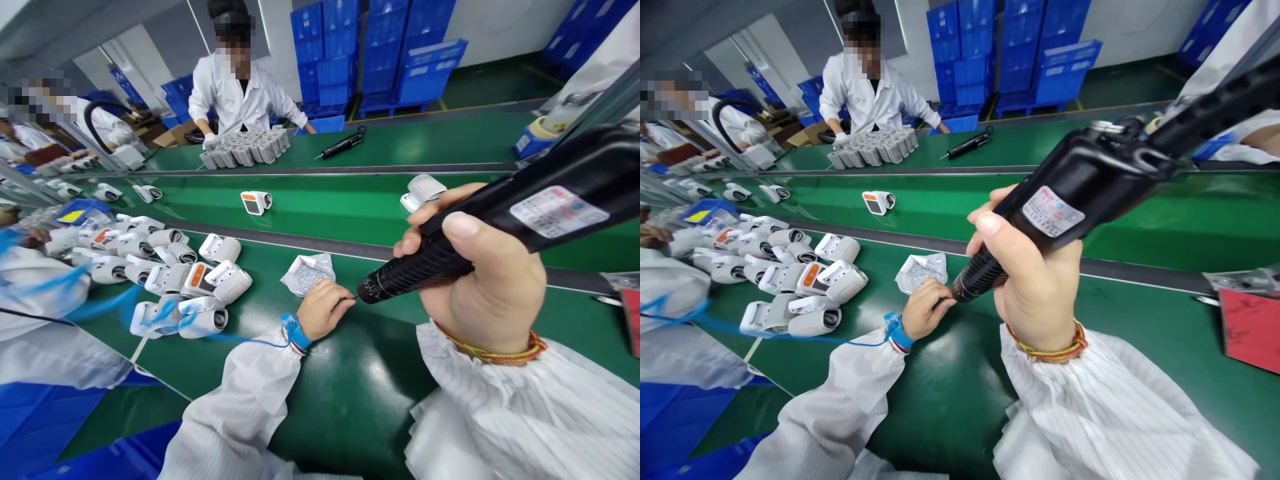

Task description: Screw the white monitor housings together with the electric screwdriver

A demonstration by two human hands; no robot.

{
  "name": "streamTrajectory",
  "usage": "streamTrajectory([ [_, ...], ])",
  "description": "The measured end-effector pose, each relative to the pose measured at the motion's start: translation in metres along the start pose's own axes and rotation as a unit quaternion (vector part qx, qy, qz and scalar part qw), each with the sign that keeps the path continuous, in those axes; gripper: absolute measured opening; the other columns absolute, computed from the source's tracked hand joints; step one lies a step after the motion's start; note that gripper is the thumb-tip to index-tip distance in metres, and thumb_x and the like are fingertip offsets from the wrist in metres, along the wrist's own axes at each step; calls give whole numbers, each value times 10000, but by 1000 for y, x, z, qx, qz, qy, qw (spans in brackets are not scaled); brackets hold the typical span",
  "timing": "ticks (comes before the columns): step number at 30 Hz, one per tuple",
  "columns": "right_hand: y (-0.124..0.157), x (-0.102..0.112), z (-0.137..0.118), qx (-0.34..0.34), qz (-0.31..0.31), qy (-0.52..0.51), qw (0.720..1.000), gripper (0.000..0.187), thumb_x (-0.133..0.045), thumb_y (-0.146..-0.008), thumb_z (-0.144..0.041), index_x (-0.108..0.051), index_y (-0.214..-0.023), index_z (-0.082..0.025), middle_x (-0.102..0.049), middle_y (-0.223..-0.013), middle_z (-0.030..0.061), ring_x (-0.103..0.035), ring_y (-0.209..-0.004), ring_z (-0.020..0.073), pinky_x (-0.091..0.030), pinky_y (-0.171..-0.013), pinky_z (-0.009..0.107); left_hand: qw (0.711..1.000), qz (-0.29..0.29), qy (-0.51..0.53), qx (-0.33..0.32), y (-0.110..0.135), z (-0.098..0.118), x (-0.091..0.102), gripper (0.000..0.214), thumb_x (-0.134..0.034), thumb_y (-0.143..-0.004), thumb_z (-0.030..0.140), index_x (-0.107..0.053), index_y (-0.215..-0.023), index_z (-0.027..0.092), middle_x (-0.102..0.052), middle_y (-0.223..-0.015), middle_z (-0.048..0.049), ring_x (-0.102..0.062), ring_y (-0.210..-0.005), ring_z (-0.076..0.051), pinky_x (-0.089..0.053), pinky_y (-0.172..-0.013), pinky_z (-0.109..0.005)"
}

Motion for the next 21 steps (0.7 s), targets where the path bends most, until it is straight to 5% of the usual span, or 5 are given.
streamTrajectory([
  [8, -1, 0, 1, 16, -9, 1, 1000, 190, -731, -674, -303, -613, -807, -235, -601, -757, -11, -555, -521, 120, -461, -497, 310, 1000, 8, 24, 9, -3, 4, -1, 183, -467, -970, 309, -590, -929, 181, -682, -829, -57, -624, -785, -171, -491, -741, -312],
  [13, -9, 8, -11, 65, 65, -2, 996, 181, -710, -625, -251, -630, -782, -211, -587, -684, -9, -529, -482, 120, -404, -447, 303, 992, -7, -97, 86, -1, -28, 21, 208, -433, -964, 284, -606, -928, 173, -670, -878, -82, -620, -890, -207, -497, -833, -354],
  [17, -14, 13, -26, 92, 139, 14, 986, 137, -642, -560, -237, -642, -697, -227, -575, -638, -18, -505, -480, 127, -349, -419, 302, 974, -84, -177, 113, 5, -50, 21, 198, -455, -929, 183, -646, -976, 161, -690, -978, -104, -628, -961, -232, -488, -903, -388],
  [21, -16, 13, -32, 90, 153, 8, 984, 132, -613, -553, -236, -642, -682, -237, -556, -612, -29, -490, -492, 113, -359, -431, 293, 947, -132, -246, 161, 5, -49, 13, 233, -607, -870, 250, -656, -1081, 164, -677, -1098, -120, -590, -1078, -292, -441, -985, -458],
])
Point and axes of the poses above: each hand's wrist, its own y-axis away from the middle knuckle, its own x-axis out of the back of the hand, z = x × y, the point moved 3 cm from there along -y, towards the middle knuckle
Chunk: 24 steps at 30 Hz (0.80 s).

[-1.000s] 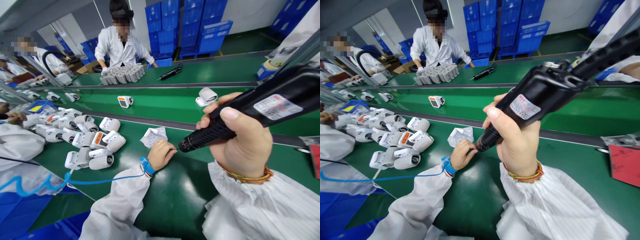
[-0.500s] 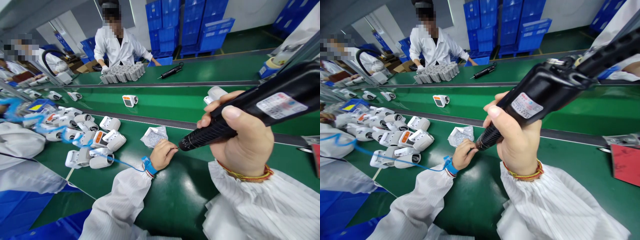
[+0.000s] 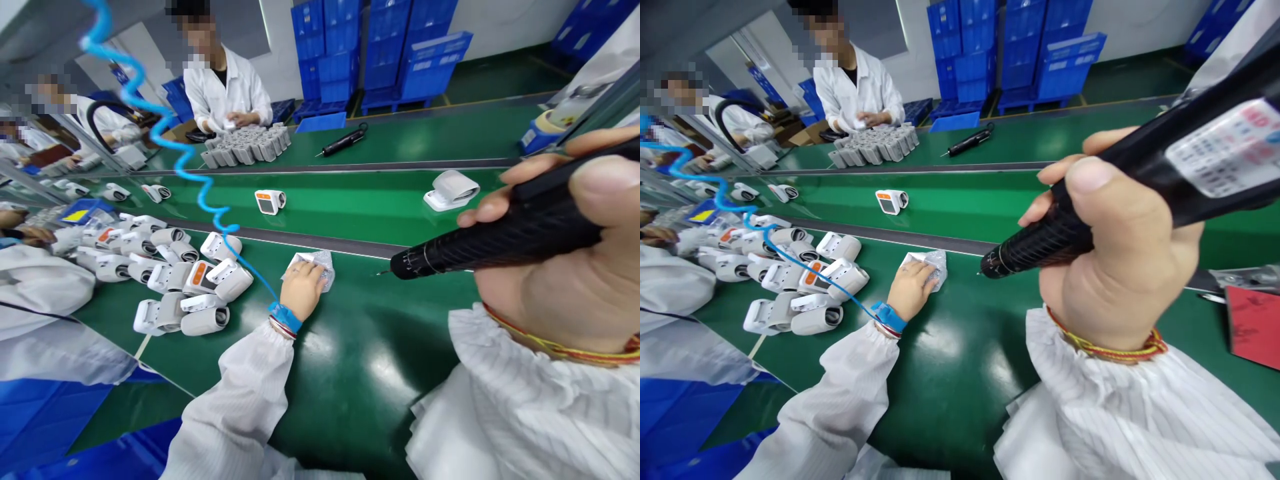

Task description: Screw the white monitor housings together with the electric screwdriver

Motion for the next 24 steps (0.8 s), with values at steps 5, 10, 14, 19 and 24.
streamTrajectory([
  [5, -1, 0, -1, 17, -3, -1, 1000, 122, -598, -546, -226, -629, -664, -231, -552, -618, -19, -506, -483, 131, -339, -413, 305, 996, 3, -68, 56, 2, 5, 2, 303, -637, -848, 300, -643, -1129, 187, -656, -1151, -119, -537, -1151, -328, -416, -1005, -481],
  [10, -3, 6, -6, 33, -18, -5, 999, 120, -586, -612, -224, -641, -720, -221, -579, -636, -15, -497, -465, 130, -340, -428, 311, 997, 47, -46, 42, -2, -3, 17, 174, -567, -861, 252, -651, -973, 149, -677, -974, -117, -600, -982, -274, -472, -920, -412],
  [14, -8, 12, -14, 42, -5, -21, 999, 101, -546, -673, -196, -636, -709, -225, -552, -656, -19, -514, -544, 109, -356, -441, 284, 991, 107, 18, 72, -44, -36, 43, 133, -525, -865, 267, -618, -846, 175, -614, -848, -66, -610, -851, -216, -504, -829, -348],
  [19, -13, 17, -20, 45, 7, -20, 999, 108, -516, -714, -195, -621, -706, -218, -534, -662, -19, -504, -542, 89, -357, -460, 280, 974, 66, 14, 215, -126, -95, 42, 570, -688, -741, 230, -513, -1280, 165, -484, -1268, -151, -532, -1185, -300, -414, -1034, -413],
  [24, -13, 21, -24, 67, 10, -20, 997, 300, -507, -873, -451, -654, -758, -216, -569, -704, -10, -520, -540, 85, -384, -477, 293, 948, 11, 47, 316, -164, -126, 11, 635, -734, -724, 241, -456, -1292, 188, -454, -1320, -174, -454, -1281, -362, -366, -1065, -472],
])
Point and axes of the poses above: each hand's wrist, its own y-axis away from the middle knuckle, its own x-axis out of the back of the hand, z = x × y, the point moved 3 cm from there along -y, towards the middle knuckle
